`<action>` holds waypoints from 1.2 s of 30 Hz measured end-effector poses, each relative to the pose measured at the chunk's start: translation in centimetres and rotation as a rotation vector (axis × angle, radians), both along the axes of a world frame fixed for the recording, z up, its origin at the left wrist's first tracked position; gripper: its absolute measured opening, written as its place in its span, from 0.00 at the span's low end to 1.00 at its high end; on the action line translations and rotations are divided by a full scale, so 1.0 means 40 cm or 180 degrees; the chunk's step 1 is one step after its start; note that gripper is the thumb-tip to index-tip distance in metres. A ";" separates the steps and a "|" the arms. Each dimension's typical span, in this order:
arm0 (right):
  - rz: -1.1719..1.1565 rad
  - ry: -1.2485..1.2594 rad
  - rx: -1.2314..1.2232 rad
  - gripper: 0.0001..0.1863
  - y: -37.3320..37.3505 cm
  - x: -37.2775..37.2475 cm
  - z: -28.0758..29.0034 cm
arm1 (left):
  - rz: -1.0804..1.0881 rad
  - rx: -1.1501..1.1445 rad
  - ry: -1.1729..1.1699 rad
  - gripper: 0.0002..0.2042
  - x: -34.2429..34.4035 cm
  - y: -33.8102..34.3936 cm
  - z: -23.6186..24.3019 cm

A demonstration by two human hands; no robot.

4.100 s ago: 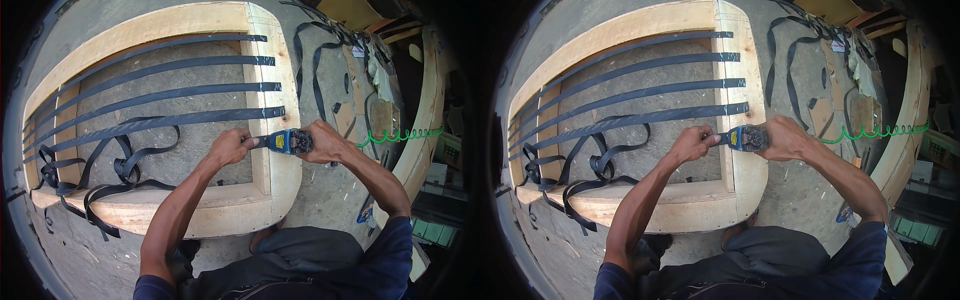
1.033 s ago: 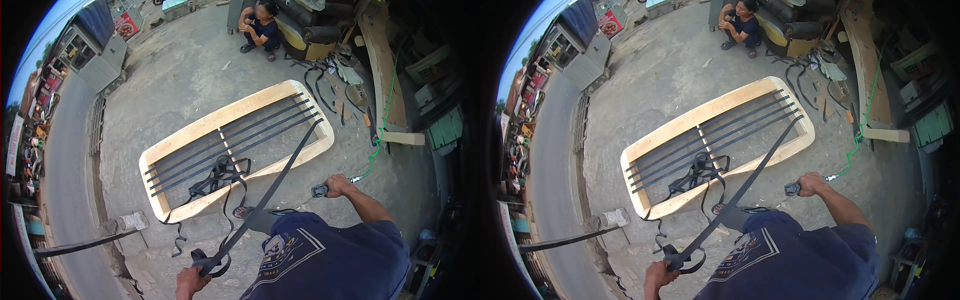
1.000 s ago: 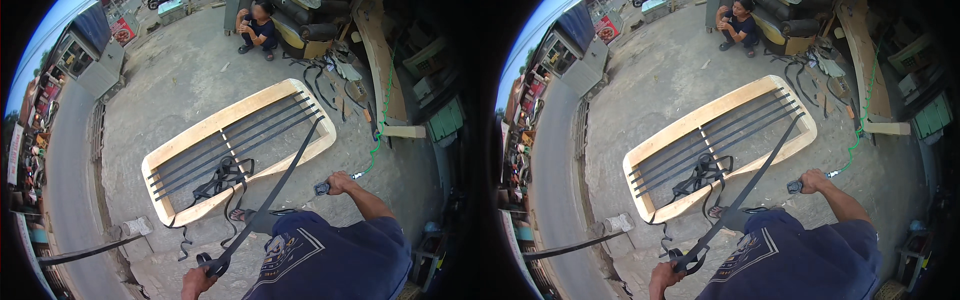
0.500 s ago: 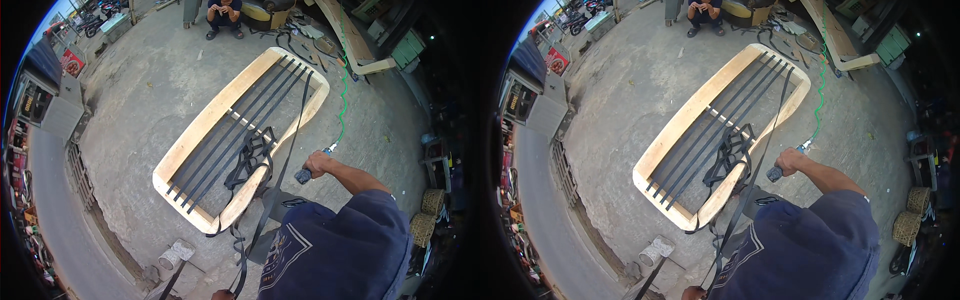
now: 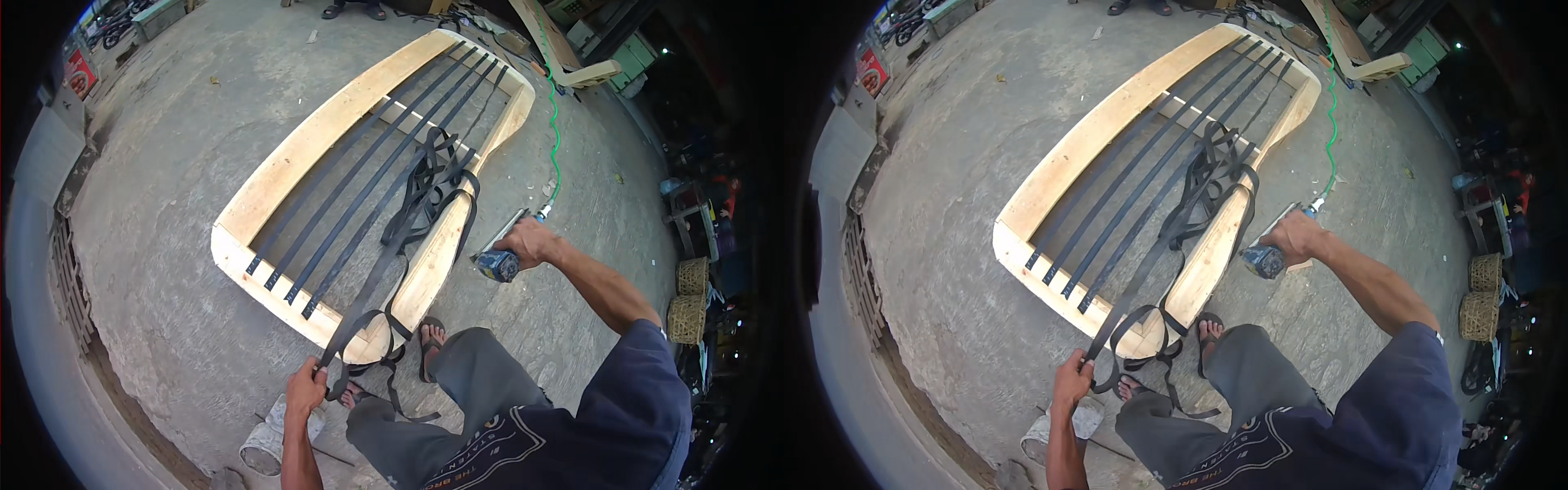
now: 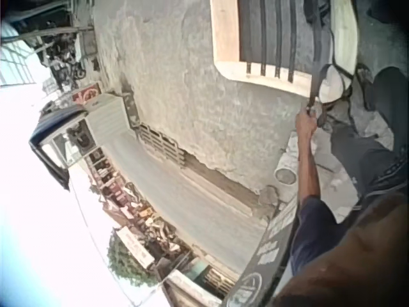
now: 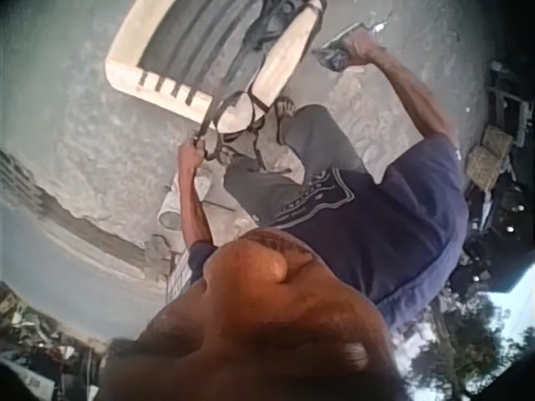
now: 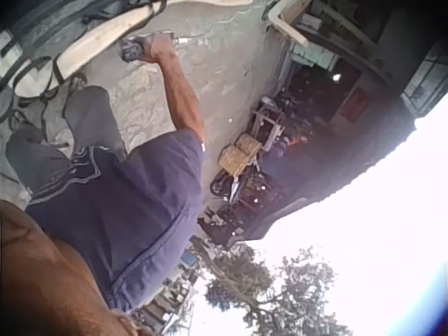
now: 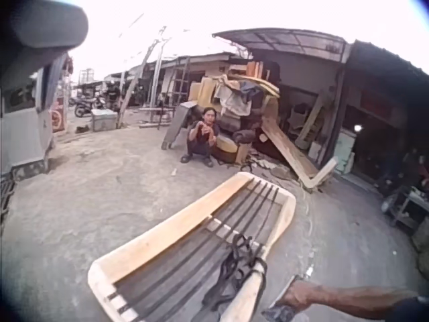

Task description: The person attaches rubber straps to a wooden frame by fastening them lengthwise using a pneumatic staple gun, cutting excess strips with a knife, and weaving straps crosswise across the frame before stapling them down.

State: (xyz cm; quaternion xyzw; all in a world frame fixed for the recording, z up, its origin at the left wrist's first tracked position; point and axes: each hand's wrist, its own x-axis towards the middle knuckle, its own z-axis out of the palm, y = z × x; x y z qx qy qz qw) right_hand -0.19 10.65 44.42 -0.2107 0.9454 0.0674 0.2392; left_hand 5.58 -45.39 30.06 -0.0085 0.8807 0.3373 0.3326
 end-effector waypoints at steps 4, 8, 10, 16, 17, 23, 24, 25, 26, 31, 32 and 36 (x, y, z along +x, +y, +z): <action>0.0091 -0.0080 -0.0081 0.23 -0.163 0.046 -0.346 | -0.0131 -0.0030 -0.0492 0.11 -0.091 -0.108 -0.380; -0.0021 0.0283 -0.0055 0.21 -0.179 0.017 -0.594 | -0.0644 -0.0101 0.0007 0.12 -0.063 -0.139 -0.684; -0.0139 0.0797 -0.0462 0.22 -0.141 0.019 -0.683 | -0.0682 -0.0212 0.0126 0.13 -0.072 -0.117 -0.731; -0.0213 0.1010 -0.0325 0.26 -0.138 0.015 -0.794 | -0.1014 -0.0137 0.0020 0.11 -0.091 -0.040 -0.575; -0.0034 0.1043 -0.0517 0.26 -0.153 -0.004 -0.814 | -0.0982 -0.0161 0.0064 0.11 -0.095 -0.045 -0.548; -0.0133 0.0948 -0.0352 0.18 -0.172 -0.006 -0.822 | -0.1844 -0.0880 0.0484 0.12 -0.166 0.052 -0.495; -0.0144 0.0941 -0.0351 0.18 -0.176 0.000 -0.822 | -0.2279 -0.1095 0.0534 0.11 -0.173 0.089 -0.494; -0.0182 0.0915 -0.0316 0.18 -0.182 0.005 -0.822 | -0.2710 -0.1307 0.0580 0.10 -0.176 0.123 -0.500; -0.0225 0.0905 -0.0259 0.18 -0.173 0.010 -0.810 | -0.3145 -0.1505 0.0653 0.10 -0.177 0.160 -0.506; -0.0180 0.1095 -0.0389 0.19 -0.188 0.018 -0.821 | -0.3262 -0.0967 0.0810 0.15 -0.172 0.198 -0.550; -0.0294 0.0996 -0.0304 0.19 -0.186 0.019 -0.813 | -0.2982 -0.0626 0.0710 0.18 -0.175 0.204 -0.531; -0.0312 0.1021 -0.0392 0.22 -0.183 0.029 -0.813 | -0.3052 -0.0464 0.1048 0.24 -0.170 0.214 -0.564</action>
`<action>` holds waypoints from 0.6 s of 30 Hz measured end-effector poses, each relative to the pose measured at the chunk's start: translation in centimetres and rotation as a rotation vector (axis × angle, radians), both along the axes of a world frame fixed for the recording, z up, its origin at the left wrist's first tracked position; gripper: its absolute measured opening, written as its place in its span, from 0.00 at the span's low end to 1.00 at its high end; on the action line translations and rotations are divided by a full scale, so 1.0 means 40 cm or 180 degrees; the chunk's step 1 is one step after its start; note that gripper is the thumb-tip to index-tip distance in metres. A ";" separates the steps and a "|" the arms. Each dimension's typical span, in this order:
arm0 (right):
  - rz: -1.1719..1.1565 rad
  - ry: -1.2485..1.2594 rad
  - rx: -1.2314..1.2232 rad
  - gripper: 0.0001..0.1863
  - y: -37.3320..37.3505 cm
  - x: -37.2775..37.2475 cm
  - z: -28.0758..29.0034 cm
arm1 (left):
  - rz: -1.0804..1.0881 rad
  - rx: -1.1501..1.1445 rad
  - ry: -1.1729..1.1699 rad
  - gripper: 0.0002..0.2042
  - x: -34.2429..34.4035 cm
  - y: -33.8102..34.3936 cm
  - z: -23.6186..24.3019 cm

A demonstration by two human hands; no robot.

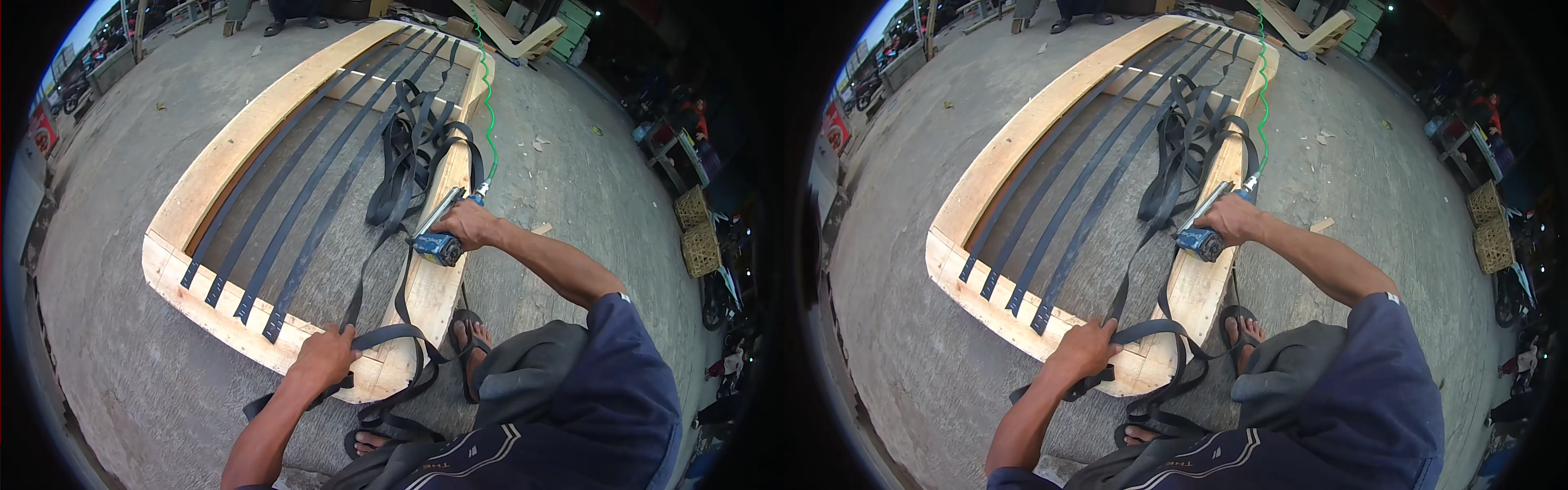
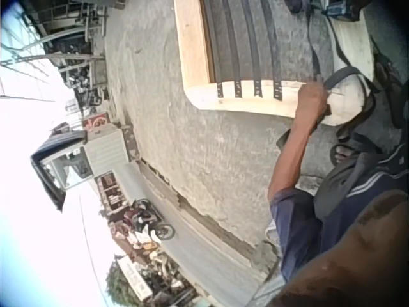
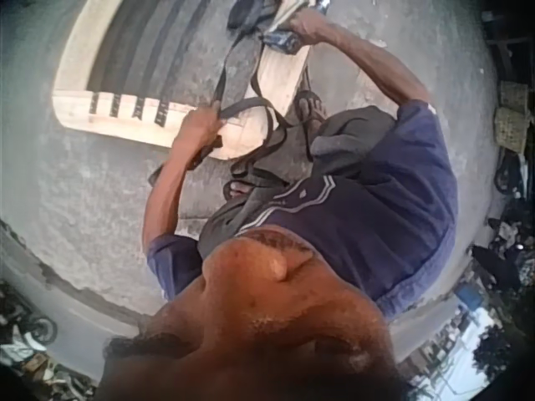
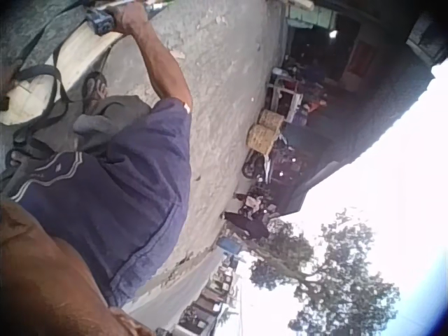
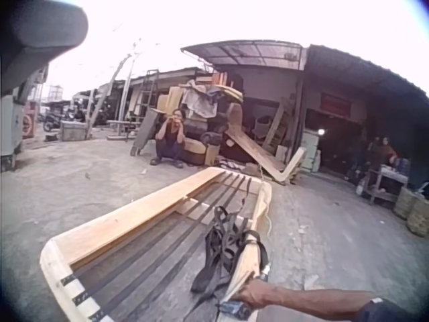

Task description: The person attaches rubber straps to a wooden frame by fastening them lengthwise using a pneumatic staple gun, cutting excess strips with a knife, and weaving straps crosswise across the frame before stapling them down.

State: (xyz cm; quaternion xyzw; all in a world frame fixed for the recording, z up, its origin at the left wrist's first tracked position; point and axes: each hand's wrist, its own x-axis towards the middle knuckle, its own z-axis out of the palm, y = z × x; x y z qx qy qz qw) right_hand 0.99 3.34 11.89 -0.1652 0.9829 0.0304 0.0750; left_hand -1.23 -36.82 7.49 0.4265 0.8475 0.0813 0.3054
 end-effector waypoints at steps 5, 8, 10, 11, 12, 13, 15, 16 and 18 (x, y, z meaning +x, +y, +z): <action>0.0033 -0.0130 -0.0069 0.26 0.028 0.001 -0.019 | -0.0525 -0.1185 0.0361 0.31 -0.058 0.179 0.036; 0.0050 -0.0273 0.0031 0.27 0.015 -0.014 -0.010 | -0.0258 -0.1379 0.0407 0.33 -0.119 0.244 -0.005; 0.0179 -0.0314 0.0089 0.26 0.012 -0.030 -0.006 | 0.0043 -0.1309 0.0405 0.34 -0.164 0.267 -0.100; 0.0172 -0.0298 0.0085 0.26 0.012 -0.031 -0.012 | 0.0106 -0.1336 0.0487 0.33 -0.162 0.251 -0.162; 0.0172 -0.0282 0.0096 0.26 0.029 -0.033 -0.019 | 0.0169 -0.1321 0.0589 0.33 -0.163 0.257 -0.182; 0.0192 -0.0216 -0.0023 0.26 0.041 -0.031 -0.031 | 0.0179 -0.1311 0.0604 0.33 -0.170 0.267 -0.202; 0.0252 -0.0052 -0.0202 0.28 0.059 0.001 -0.053 | 0.0099 -0.1391 0.0521 0.32 -0.160 0.286 -0.226; 0.0237 -0.0071 -0.0197 0.28 0.080 0.002 -0.052 | 0.0081 -0.1385 0.0505 0.32 -0.174 0.326 -0.235; 0.0253 -0.0052 0.0002 0.29 0.082 0.000 -0.037 | 0.0143 -0.1888 0.0380 0.31 -0.200 0.401 -0.265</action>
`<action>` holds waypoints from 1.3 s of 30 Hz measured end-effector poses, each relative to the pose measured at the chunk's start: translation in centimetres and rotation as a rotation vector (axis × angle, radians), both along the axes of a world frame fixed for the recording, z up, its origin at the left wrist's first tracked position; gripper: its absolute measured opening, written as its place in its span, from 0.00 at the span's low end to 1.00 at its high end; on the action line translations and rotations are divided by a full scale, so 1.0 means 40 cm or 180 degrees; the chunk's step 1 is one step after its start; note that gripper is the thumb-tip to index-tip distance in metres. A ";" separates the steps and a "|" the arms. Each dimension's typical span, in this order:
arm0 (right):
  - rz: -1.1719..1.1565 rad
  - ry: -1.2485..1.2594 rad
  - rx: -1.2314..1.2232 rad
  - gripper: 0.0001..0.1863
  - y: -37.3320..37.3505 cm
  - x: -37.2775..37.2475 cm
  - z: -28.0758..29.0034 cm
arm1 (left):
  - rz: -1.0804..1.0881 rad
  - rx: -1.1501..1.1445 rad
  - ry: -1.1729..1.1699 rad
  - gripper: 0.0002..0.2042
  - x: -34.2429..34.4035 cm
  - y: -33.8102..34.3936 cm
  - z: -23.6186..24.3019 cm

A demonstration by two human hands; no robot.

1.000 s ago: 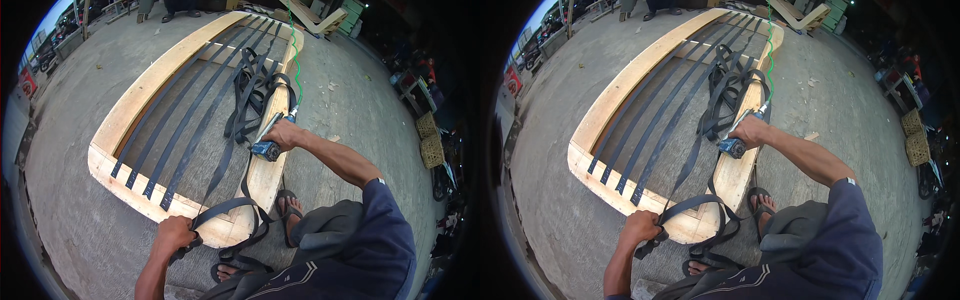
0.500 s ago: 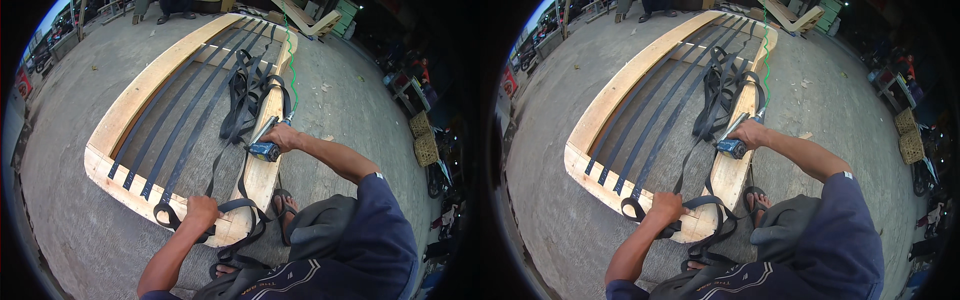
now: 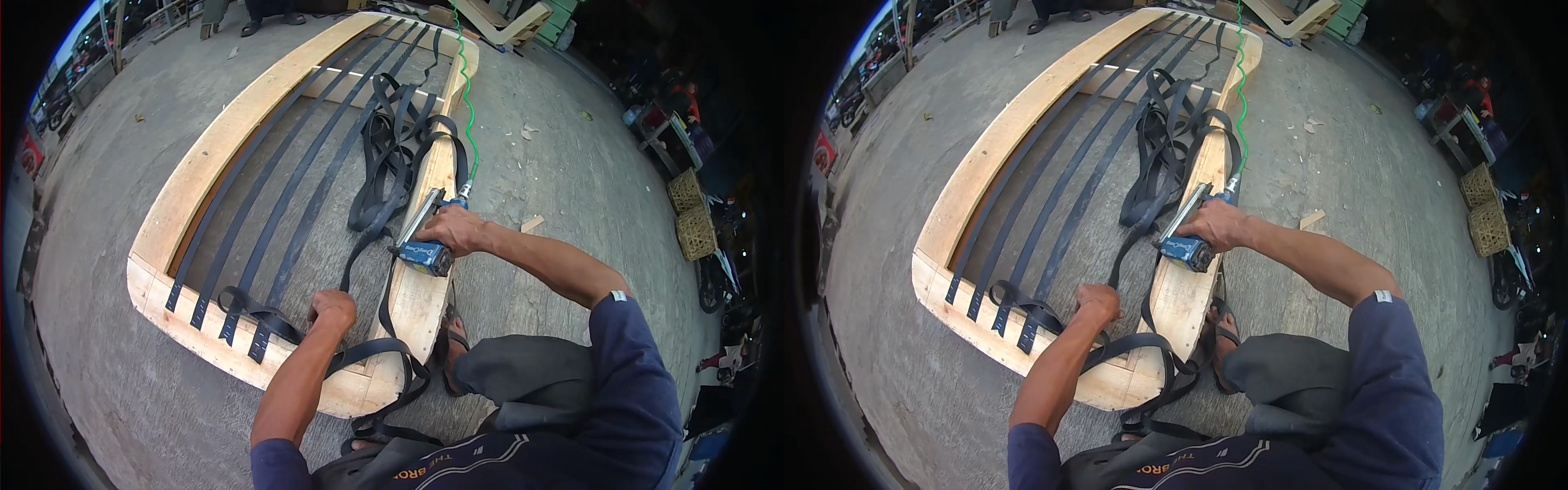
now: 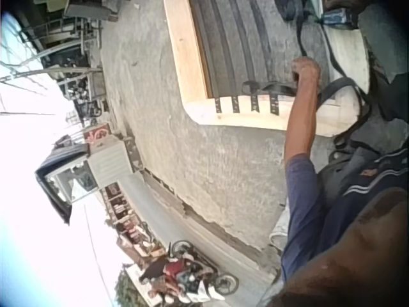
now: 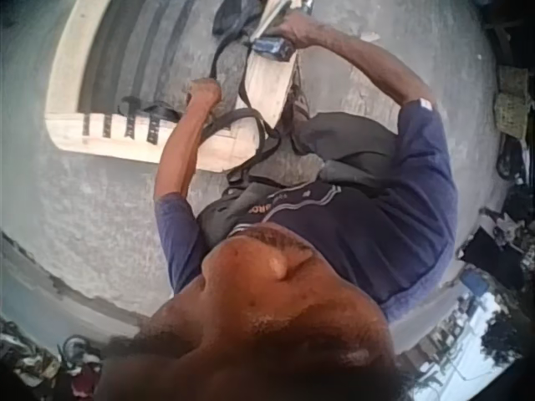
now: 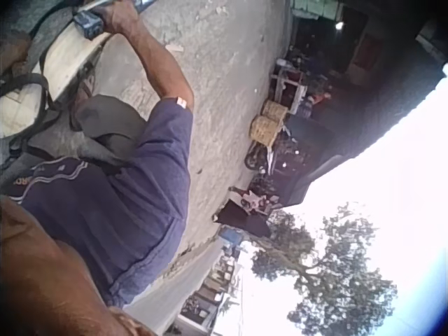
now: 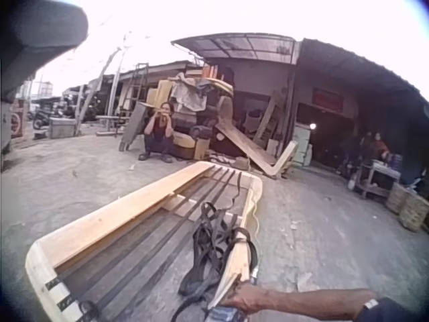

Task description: The person attaches rubber straps to a wooden frame by fastening them lengthwise using a pneumatic staple gun, cutting excess strips with a knife, and weaving straps crosswise across the frame before stapling them down.

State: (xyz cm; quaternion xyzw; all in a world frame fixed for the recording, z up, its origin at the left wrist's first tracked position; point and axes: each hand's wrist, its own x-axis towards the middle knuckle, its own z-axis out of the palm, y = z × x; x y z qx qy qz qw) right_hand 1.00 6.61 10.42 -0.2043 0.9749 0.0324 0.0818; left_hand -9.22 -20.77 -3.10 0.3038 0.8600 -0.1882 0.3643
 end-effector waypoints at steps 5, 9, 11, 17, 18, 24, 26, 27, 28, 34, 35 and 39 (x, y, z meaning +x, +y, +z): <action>0.0007 -0.0064 -0.0009 0.28 -0.031 -0.014 -0.005 | 0.0398 0.1380 0.0923 0.35 -0.074 0.162 -0.042; 0.0036 -0.0071 -0.0072 0.27 -0.029 0.012 -0.029 | 0.0636 0.2491 0.1062 0.31 -0.118 0.304 -0.045; 0.0092 -0.0028 -0.0073 0.27 -0.041 0.013 -0.032 | 0.0545 0.2600 0.1196 0.34 -0.150 0.339 -0.091; -0.0047 -0.0003 -0.0099 0.28 -0.020 0.037 -0.044 | 0.0758 0.1801 -0.0223 0.44 -0.174 0.419 0.051; 0.0038 0.0003 -0.0143 0.28 -0.027 0.022 -0.037 | 0.0839 0.1761 -0.0187 0.44 -0.200 0.394 0.017; 0.0046 0.0032 -0.0151 0.26 -0.002 0.011 -0.024 | 0.1097 0.2780 0.0372 0.35 -0.155 0.328 -0.024; 0.0005 0.0046 -0.0190 0.26 0.006 0.013 -0.018 | 0.0650 0.2978 0.1129 0.26 -0.098 0.306 0.011; -0.0003 -0.0001 -0.0212 0.26 -0.006 -0.001 -0.012 | 0.0347 0.3194 0.1277 0.23 -0.115 0.295 -0.009; -0.0020 -0.0047 -0.0222 0.25 -0.016 -0.009 -0.005 | 0.0031 0.3415 0.1422 0.21 -0.126 0.291 -0.028; -0.0012 0.0026 -0.0078 0.23 -0.014 0.007 -0.032 | -0.0202 0.3925 0.1296 0.14 -0.136 0.423 0.006; 0.0016 0.0111 -0.0197 0.23 -0.019 0.016 -0.028 | -0.0351 0.3842 0.1351 0.15 -0.135 0.441 0.001; 0.0058 0.0182 -0.0268 0.24 -0.040 0.012 -0.036 | -0.0087 0.3120 0.1493 0.14 -0.188 0.440 -0.065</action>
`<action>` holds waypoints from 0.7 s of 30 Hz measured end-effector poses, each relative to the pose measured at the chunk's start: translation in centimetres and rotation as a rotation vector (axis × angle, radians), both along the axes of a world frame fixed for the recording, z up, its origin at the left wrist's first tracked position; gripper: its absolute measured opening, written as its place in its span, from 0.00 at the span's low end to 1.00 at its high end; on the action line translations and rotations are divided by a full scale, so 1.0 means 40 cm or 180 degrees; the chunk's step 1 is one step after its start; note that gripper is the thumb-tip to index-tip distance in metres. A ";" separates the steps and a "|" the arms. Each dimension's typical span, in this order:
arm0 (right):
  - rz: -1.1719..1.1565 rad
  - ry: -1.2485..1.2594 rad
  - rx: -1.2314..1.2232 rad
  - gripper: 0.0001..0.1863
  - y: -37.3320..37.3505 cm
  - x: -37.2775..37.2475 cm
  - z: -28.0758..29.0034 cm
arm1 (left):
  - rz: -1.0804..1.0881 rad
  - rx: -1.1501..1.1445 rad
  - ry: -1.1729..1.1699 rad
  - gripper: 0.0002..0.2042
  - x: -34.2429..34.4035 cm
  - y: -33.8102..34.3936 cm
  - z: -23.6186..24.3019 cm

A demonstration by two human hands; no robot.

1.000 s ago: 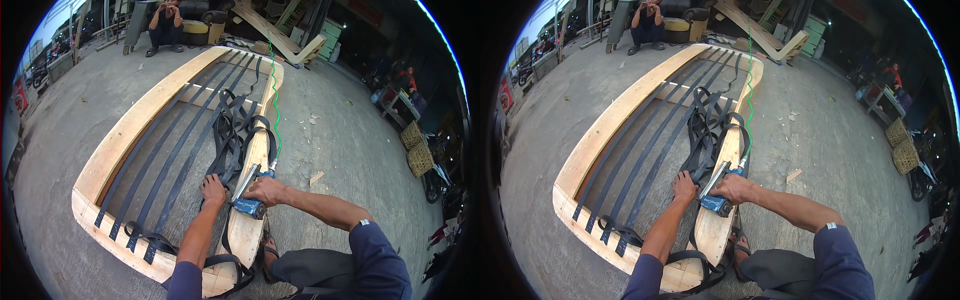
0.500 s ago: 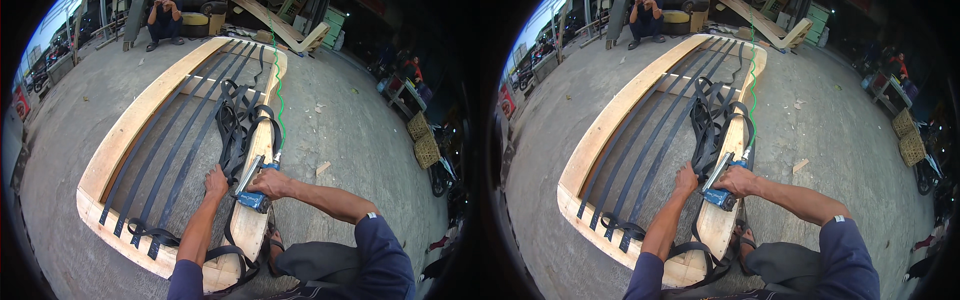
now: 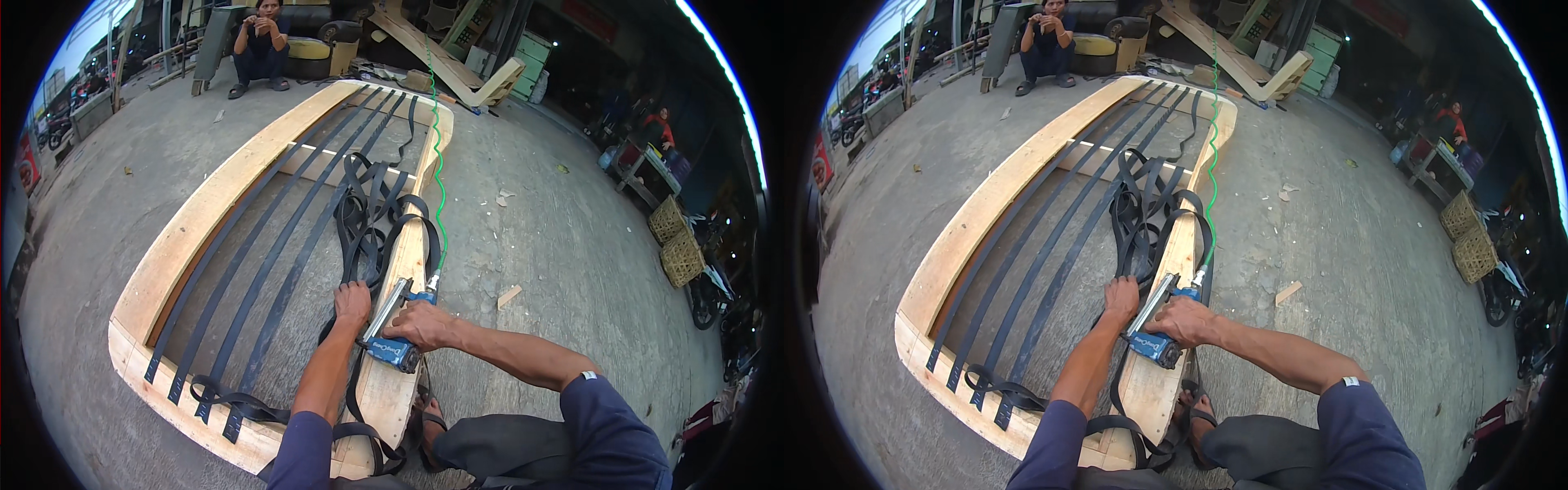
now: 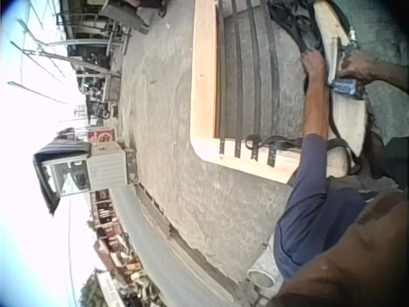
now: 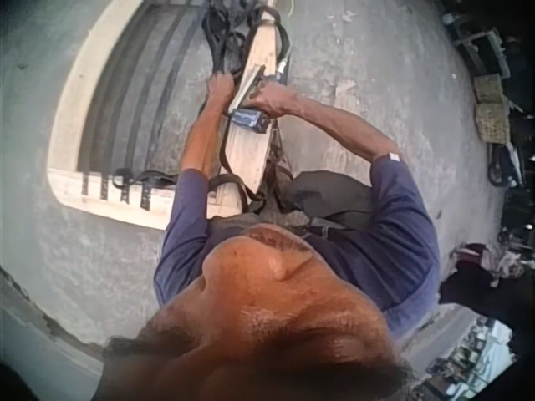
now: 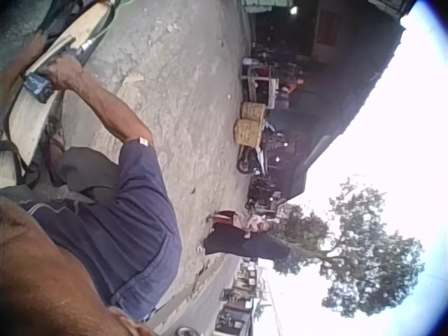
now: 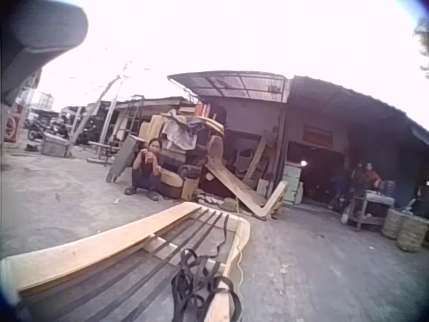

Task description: The person attaches rubber straps to a wooden frame by fastening them lengthwise using a pneumatic staple gun, cutting excess strips with a knife, and weaving straps crosswise across the frame before stapling them down.

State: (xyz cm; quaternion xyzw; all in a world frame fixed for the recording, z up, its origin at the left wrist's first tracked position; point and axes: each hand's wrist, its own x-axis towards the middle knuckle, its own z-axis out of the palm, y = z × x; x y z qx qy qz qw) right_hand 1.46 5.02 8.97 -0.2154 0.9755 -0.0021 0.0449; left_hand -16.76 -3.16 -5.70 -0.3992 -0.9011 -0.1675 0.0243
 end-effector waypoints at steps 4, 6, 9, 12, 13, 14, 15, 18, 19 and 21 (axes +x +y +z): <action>0.0285 0.0072 -0.0169 0.23 -0.035 -0.021 0.007 | 0.0587 0.1028 -0.0761 0.12 -0.063 -0.152 0.066; 0.0009 -0.0029 -0.0107 0.23 0.021 0.023 0.006 | 0.0287 0.1683 -0.2928 0.13 -0.008 -0.255 0.293; 0.0012 -0.0081 -0.0094 0.24 0.041 0.026 0.025 | 0.0386 0.1809 -0.3713 0.16 0.070 -0.598 0.444; 0.0134 -0.0287 0.0108 0.25 0.005 -0.028 0.026 | 0.1108 0.1614 -0.3298 0.15 0.201 -0.835 0.451; 0.0125 -0.0306 0.0066 0.26 0.003 -0.029 0.033 | 0.1130 0.1271 -0.3322 0.14 0.273 -0.886 0.461; 0.0177 -0.0297 0.0184 0.26 0.006 -0.053 0.039 | 0.1030 0.1487 -0.3362 0.14 0.320 -0.942 0.436; 0.0194 -0.0367 0.0303 0.26 0.007 -0.047 0.039 | 0.0913 0.1679 -0.3478 0.14 0.374 -0.998 0.405; 0.0130 -0.0337 0.0170 0.25 0.001 -0.034 0.072 | 0.1106 0.1525 -0.3385 0.14 0.500 -1.089 0.451; 0.0150 -0.0284 0.0254 0.25 0.003 -0.047 0.072 | 0.1221 0.1549 -0.3445 0.14 0.507 -1.116 0.455; 0.0132 -0.0500 0.0311 0.25 0.001 -0.066 0.057 | 0.1338 0.1133 -0.3374 0.13 0.542 -1.171 0.460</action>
